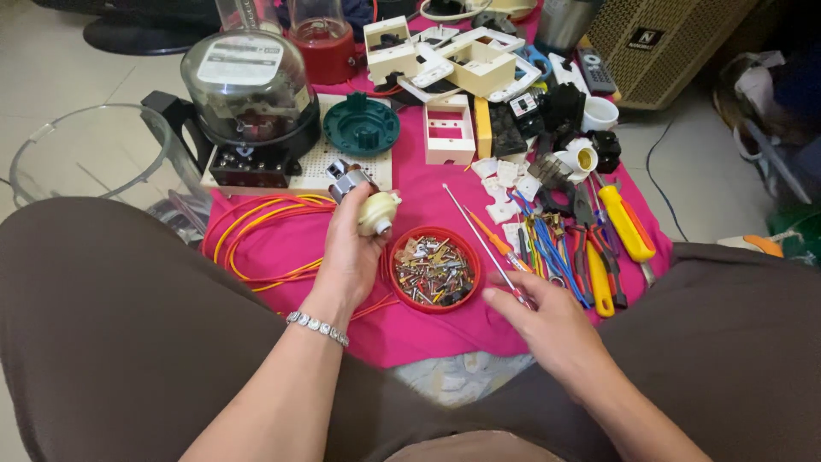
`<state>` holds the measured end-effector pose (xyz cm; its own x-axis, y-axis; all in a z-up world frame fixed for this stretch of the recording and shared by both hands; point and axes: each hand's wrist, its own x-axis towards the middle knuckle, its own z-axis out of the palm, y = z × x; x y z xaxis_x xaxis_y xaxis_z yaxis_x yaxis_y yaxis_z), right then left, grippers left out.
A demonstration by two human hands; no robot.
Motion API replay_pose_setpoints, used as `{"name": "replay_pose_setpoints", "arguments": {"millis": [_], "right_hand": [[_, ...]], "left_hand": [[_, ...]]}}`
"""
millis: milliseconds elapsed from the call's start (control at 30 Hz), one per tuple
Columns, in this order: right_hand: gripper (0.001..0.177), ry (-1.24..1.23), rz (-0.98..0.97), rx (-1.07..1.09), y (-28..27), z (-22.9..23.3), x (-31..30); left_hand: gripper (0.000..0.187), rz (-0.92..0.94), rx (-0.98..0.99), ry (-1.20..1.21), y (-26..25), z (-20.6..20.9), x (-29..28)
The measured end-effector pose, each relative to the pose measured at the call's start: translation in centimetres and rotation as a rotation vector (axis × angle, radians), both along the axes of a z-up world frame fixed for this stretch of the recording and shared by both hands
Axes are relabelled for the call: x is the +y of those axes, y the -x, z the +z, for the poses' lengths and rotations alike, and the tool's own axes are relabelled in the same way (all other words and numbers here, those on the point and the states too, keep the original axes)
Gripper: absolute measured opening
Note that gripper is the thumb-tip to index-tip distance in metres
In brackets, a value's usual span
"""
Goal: The person is sitting on the floor and disassembling a small electric motor. They use a screwdriver to remove screws from the motor housing and separate the components. The person then places the disassembled parts on a pink cloth on the floor.
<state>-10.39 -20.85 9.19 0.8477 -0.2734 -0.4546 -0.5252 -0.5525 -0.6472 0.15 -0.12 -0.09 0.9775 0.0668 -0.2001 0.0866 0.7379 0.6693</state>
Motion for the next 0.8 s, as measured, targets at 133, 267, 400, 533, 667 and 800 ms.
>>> {"name": "replay_pose_setpoints", "arguments": {"millis": [133,267,400,533,667,800], "right_hand": [[0.033,0.061,0.199,-0.287,-2.9,-4.4,-2.1],[0.028,0.189,0.294,-0.440,-6.0,-5.7,-1.7],[0.032,0.291,0.361,-0.512,-6.3,-7.2,-1.1],[0.039,0.210,0.300,-0.485,-5.2,-7.0,-0.7],[0.046,0.012,0.168,-0.381,-5.2,-8.0,-0.9],[0.048,-0.082,0.083,-0.320,-4.6,-7.4,-0.7]], "left_hand": [[0.037,0.009,0.084,-0.122,0.3,1.6,-0.2],[0.034,0.020,0.081,-0.066,1.2,2.7,0.3],[0.034,0.022,0.108,-0.002,1.7,3.2,0.8],[0.034,0.004,0.114,0.005,1.6,3.1,0.8],[0.039,-0.007,0.142,-0.031,1.7,2.9,0.5],[0.043,0.017,0.148,-0.037,1.8,2.6,0.6]]}}
